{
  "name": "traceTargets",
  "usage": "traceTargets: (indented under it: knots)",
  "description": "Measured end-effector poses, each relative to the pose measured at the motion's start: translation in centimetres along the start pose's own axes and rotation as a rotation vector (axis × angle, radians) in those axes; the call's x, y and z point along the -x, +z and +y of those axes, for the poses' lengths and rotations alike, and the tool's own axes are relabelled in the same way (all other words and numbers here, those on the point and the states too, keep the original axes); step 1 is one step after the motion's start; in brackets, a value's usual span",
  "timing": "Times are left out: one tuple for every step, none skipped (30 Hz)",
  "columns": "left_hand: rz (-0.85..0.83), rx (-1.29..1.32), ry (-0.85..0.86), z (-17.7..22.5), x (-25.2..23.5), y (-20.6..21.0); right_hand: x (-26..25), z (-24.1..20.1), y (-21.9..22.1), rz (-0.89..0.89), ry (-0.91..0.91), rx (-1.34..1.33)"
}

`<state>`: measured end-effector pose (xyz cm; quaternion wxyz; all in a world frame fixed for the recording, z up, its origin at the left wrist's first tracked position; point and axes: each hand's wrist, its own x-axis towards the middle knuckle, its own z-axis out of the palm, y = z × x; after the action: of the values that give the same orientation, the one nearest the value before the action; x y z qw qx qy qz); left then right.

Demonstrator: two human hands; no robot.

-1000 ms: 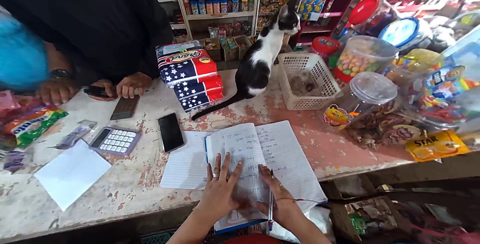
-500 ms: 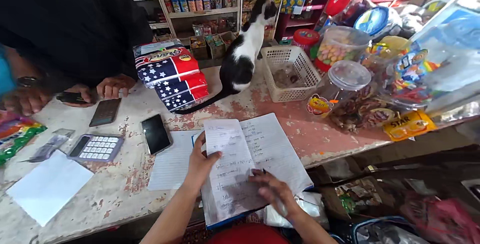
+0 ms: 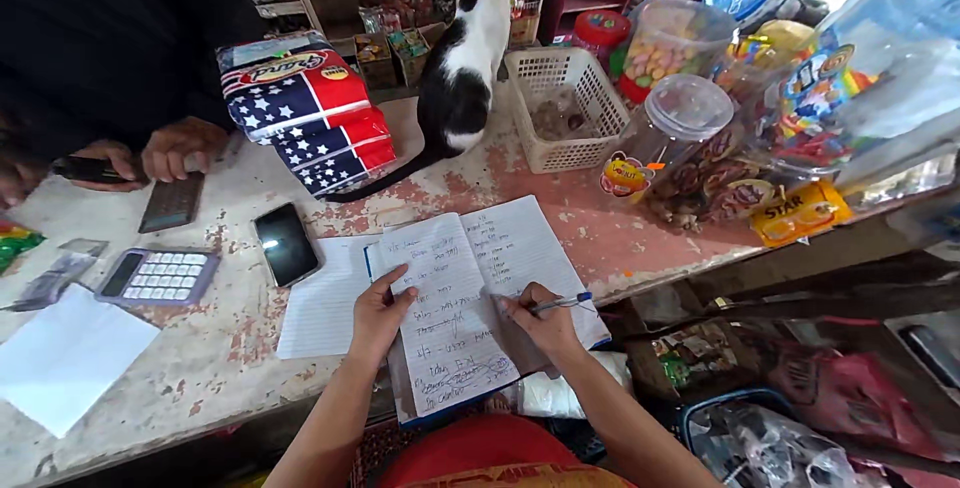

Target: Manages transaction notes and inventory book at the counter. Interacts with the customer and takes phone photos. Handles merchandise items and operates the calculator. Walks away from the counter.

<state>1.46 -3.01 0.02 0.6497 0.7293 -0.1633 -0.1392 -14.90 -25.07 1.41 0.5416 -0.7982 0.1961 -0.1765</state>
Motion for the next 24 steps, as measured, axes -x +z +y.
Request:
traceTargets:
  knots:
    - [0.012,0.006,-0.007,-0.04,0.05,0.05,0.31,0.19,0.15,0.015,-0.02,0.008]
    - [0.021,0.005,-0.01,-0.1,0.08,0.07,0.59,0.31,0.24,0.026,-0.032,0.004]
    - [0.031,0.0,-0.008,-0.17,0.08,0.1,0.82,0.37,0.29,0.034,-0.042,0.0]
    - [0.039,-0.008,0.0,-0.27,0.06,0.14,0.93,0.42,0.32,0.043,-0.056,0.004]
    - [0.043,-0.019,0.01,-0.4,0.04,0.17,0.93,0.5,0.37,0.053,-0.073,0.017]
    - [0.044,-0.029,0.02,-0.51,0.06,0.18,0.88,0.56,0.43,0.062,-0.084,0.031]
    - [0.049,-0.036,0.027,-0.57,0.11,0.17,0.84,0.57,0.47,0.065,-0.089,0.045]
    - [0.055,-0.044,0.034,-0.64,0.13,0.17,0.8,0.59,0.52,0.066,-0.094,0.054]
    - [0.062,-0.051,0.036,-0.7,0.1,0.18,0.77,0.61,0.59,0.069,-0.099,0.062]
    - [0.067,-0.059,0.032,-0.67,0.06,0.2,0.77,0.58,0.61,0.069,-0.098,0.073]
    - [0.068,-0.067,0.018,-0.62,0.01,0.19,0.77,0.54,0.63,0.068,-0.095,0.086]
    - [0.067,-0.07,-0.001,-0.54,-0.02,0.16,0.77,0.53,0.64,0.065,-0.091,0.106]
    - [0.065,-0.067,-0.02,-0.44,-0.05,0.14,0.78,0.49,0.64,0.059,-0.082,0.138]
    - [0.061,-0.058,-0.036,-0.35,-0.09,0.13,0.79,0.43,0.69,0.054,-0.072,0.177]
    - [0.06,-0.05,-0.046,-0.29,-0.13,0.14,0.8,0.39,0.79,0.054,-0.067,0.216]
    - [0.062,-0.046,-0.051,-0.26,-0.17,0.16,0.83,0.43,0.94,0.062,-0.076,0.248]
    - [0.064,-0.044,-0.055,-0.22,-0.18,0.19,0.88,0.53,1.06,0.068,-0.091,0.266]
    - [0.066,-0.041,-0.061,-0.19,-0.17,0.22,0.91,0.63,1.08,0.063,-0.107,0.273]
    - [0.067,-0.036,-0.066,-0.19,-0.15,0.25,0.91,0.72,0.98,0.045,-0.114,0.267]
    - [0.067,-0.032,-0.067,-0.19,-0.15,0.27,0.87,0.77,0.84,0.025,-0.113,0.262]
    - [0.068,-0.031,-0.062,-0.23,-0.17,0.28,0.84,0.74,0.74,0.011,-0.108,0.258]
    - [0.071,-0.03,-0.052,-0.3,-0.21,0.26,0.78,0.59,0.7,0.005,-0.105,0.258]
    - [0.073,-0.028,-0.043,-0.34,-0.26,0.25,0.64,0.43,0.68,0.006,-0.097,0.256]
    - [0.075,-0.03,-0.04,-0.34,-0.24,0.26,0.49,0.3,0.68,0.013,-0.084,0.242]
